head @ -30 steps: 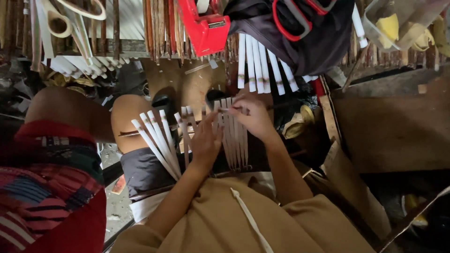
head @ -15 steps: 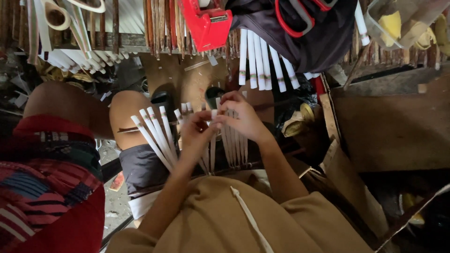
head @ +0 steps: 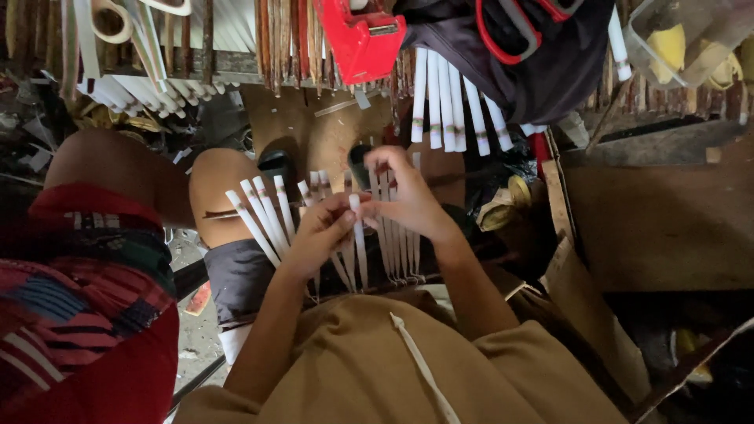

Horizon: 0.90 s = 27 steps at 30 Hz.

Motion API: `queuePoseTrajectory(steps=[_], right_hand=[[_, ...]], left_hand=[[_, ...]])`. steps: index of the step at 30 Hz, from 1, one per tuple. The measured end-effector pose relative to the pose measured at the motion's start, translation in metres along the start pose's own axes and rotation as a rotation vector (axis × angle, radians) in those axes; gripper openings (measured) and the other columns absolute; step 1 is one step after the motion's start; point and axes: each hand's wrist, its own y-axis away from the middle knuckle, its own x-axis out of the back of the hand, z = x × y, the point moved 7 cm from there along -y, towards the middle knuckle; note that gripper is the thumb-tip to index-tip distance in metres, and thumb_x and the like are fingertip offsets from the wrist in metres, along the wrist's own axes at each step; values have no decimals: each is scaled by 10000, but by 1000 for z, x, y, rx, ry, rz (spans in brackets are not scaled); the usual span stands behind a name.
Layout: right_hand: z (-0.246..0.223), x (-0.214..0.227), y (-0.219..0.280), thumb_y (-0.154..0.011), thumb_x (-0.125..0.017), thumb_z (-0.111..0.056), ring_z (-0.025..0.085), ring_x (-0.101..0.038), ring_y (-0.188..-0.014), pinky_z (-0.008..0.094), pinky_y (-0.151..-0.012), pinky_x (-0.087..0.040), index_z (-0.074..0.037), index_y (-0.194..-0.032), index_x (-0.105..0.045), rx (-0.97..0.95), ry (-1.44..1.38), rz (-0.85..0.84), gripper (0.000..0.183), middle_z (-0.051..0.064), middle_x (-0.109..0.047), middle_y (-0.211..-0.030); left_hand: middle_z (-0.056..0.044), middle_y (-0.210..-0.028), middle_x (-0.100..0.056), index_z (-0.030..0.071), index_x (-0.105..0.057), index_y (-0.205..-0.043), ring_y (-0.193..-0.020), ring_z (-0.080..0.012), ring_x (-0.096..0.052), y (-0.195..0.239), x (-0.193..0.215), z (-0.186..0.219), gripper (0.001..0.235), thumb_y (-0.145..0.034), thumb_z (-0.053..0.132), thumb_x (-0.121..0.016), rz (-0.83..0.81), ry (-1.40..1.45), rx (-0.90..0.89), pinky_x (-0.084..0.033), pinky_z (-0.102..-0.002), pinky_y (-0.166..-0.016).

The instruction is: The person sits on the floor and repeatedly picks up small white paper tubes, inserting them into the ends of thin wooden sticks. They gather the assembled sticks into bundles and place them on a nearby table. The workspace is cluttered with tools and materials.

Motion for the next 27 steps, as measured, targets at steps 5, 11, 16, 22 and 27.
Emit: queuePoseTrajectory(steps=[5,11,16,22,27], right_hand=[[-39,-33,-5,-688,-863,-686,486,-120,-1498,616,-1230,-70,-142,-1681,-64,125,-66,-42,1385,290,-187,-1614],[-82,-43,7,-956,-739,-178,213,-634,-1038,372,-1005,-427,-18,-1644,-139,293,-350,34,928,140,-663,-1164],[-88,-72,11,-986,-657,-21,163,-625,-699,277,-702,-511,-8,-1647,-156,238,-410,-79,830,78,-718,-832],[-82,-82,7,-917,-688,37,154,-615,-658,255,-603,-489,-93,-1647,-269,247,-130,-6,852,61,-746,-859],[-79,-70,8,-998,-628,-11,223,-636,-737,312,-706,-507,-91,-1654,-246,178,-76,7,763,116,-727,-933]], left_hand=[[4,-700,-449,-6,-539,-1401,-457,-22,-363,4,-6,-11,449,-976,132,-497,79,40,222,-264,-172,-415],[-83,-1065,-563,32,-579,-1253,-711,-93,-511,5,39,28,255,-1006,91,-597,393,418,-206,-385,-182,-555],[-243,-1332,-627,-19,-489,-1461,-1081,-203,-571,24,31,58,448,-1097,242,-484,372,278,-450,-489,-302,-889],[-130,-1126,-721,20,-630,-1308,-781,-153,-581,33,36,74,302,-1098,37,-414,577,-411,-518,-515,-284,-741],[-75,-776,-714,84,-694,-1173,-567,-94,-604,30,40,58,511,-1090,450,-347,456,-297,-314,-425,-207,-471]])
